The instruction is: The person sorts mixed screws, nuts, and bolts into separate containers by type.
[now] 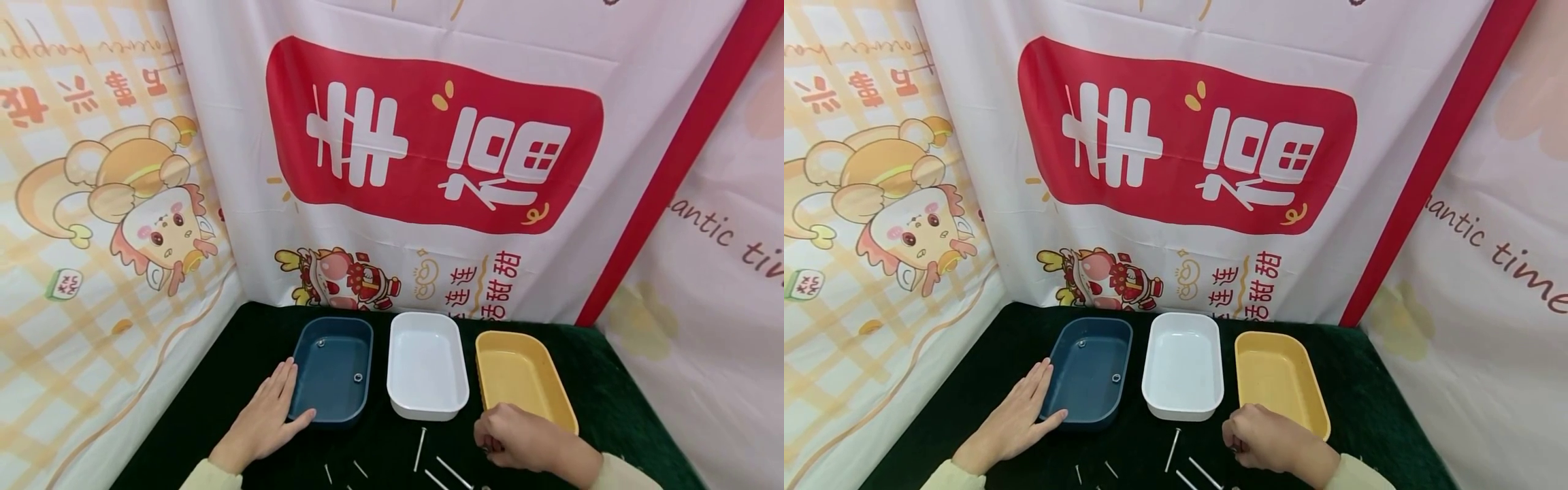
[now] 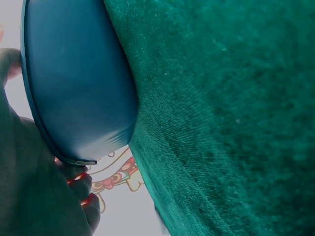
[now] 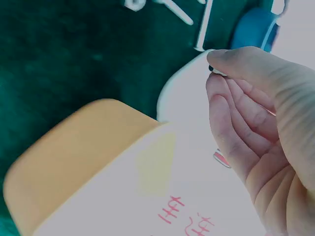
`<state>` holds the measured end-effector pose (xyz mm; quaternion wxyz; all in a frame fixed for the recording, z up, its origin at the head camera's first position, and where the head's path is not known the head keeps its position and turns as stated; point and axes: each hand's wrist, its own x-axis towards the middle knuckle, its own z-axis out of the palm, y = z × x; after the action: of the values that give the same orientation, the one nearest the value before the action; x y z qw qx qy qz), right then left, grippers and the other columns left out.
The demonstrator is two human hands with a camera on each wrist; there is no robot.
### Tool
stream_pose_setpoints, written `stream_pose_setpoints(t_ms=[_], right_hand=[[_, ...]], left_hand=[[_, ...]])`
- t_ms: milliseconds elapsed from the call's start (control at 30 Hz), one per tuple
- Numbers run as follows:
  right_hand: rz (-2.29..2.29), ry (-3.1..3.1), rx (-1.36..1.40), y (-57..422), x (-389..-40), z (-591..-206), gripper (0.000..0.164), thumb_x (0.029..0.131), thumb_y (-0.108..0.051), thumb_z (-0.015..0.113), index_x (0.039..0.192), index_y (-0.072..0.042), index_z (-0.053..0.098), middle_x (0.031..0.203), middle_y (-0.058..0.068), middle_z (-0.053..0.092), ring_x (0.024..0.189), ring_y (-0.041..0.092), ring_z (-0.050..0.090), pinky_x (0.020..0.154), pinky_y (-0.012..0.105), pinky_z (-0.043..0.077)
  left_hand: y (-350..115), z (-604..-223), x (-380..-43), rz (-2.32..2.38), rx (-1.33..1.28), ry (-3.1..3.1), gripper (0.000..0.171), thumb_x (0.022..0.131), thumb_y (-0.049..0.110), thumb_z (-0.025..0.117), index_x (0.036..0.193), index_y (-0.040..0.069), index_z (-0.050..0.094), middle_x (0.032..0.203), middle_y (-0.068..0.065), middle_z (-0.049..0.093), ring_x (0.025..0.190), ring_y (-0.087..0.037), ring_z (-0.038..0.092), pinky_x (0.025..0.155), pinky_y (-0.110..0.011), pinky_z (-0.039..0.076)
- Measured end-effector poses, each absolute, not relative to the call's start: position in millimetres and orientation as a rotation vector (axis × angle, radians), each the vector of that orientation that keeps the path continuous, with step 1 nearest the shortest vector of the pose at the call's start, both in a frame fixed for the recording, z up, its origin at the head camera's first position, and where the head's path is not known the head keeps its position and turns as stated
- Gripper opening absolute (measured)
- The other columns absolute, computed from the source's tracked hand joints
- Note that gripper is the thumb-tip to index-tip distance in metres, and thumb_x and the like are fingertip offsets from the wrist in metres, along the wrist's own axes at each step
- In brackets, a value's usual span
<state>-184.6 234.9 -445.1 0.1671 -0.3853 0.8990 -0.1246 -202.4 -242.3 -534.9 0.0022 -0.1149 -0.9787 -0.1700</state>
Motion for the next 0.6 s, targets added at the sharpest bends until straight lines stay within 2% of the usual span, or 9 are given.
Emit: stream_pose_setpoints(t_ms=[300, 600], right_hand=[[-0.389, 2.610, -1.170, 221, -203, -413, 0.014, 0.089, -0.014, 0.085, 0.099, -0.022, 0.078, 0.091, -0.009, 0.077, 0.076, -0.007, 0.063, 0.076, 0.010, 0.057], [-0.365, 2.690, -1.336, 200, -228, -384, 0.011, 0.089, -0.007, 0.083, 0.095, -0.014, 0.077, 0.084, -0.004, 0.072, 0.071, -0.003, 0.057, 0.067, 0.012, 0.055]], left_hand=[[-242, -534, -202, -0.536, -0.355, -3.086, 0.107, 0.098, 0.076, 0.049, 0.167, -0.001, 0.021, 0.177, -0.020, 0.014, 0.164, -0.044, 0.015, 0.130, -0.066, 0.021], [-241, -534, -202, -0.533, -0.352, -3.083, 0.107, 0.098, 0.075, 0.050, 0.167, -0.001, 0.021, 0.177, -0.020, 0.015, 0.164, -0.044, 0.016, 0.130, -0.067, 0.021]])
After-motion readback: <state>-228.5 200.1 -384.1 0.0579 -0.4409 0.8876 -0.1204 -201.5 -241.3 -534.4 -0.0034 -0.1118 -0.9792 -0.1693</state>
